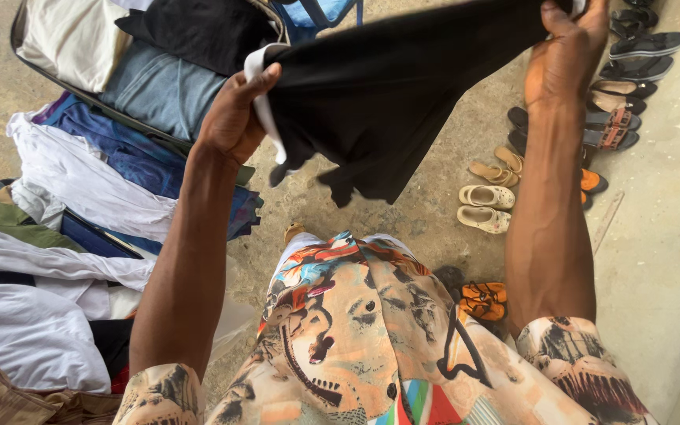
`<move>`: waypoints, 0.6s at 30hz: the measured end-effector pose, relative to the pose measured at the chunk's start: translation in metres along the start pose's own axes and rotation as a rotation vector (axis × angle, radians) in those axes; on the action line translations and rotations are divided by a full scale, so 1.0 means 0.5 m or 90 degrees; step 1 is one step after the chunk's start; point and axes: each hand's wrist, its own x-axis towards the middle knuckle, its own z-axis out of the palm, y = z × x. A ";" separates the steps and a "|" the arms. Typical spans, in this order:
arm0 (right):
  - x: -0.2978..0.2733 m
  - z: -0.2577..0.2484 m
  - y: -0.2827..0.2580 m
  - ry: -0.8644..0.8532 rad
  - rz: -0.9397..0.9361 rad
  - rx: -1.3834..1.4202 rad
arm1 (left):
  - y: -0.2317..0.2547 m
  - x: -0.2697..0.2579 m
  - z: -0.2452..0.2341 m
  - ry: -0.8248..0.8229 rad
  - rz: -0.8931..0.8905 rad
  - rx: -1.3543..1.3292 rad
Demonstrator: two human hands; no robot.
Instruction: The person folds and places various items of clothing, including white and black garments, into a suitcase.
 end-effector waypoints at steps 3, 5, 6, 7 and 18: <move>-0.024 0.011 0.010 0.025 -0.103 -0.379 | 0.000 0.008 0.048 -0.061 0.000 -0.117; -0.050 0.034 -0.005 -0.093 -0.164 -0.690 | -0.006 0.029 0.084 -0.090 0.021 -0.163; -0.075 0.061 -0.010 -0.177 -0.173 -0.704 | -0.008 0.040 0.099 -0.113 0.046 -0.207; -0.095 0.092 -0.020 -0.237 -0.052 -0.664 | -0.013 0.051 0.116 -0.115 0.044 -0.208; -0.277 0.379 0.030 0.100 -0.367 -0.604 | -0.025 0.033 0.220 -0.178 0.225 -0.316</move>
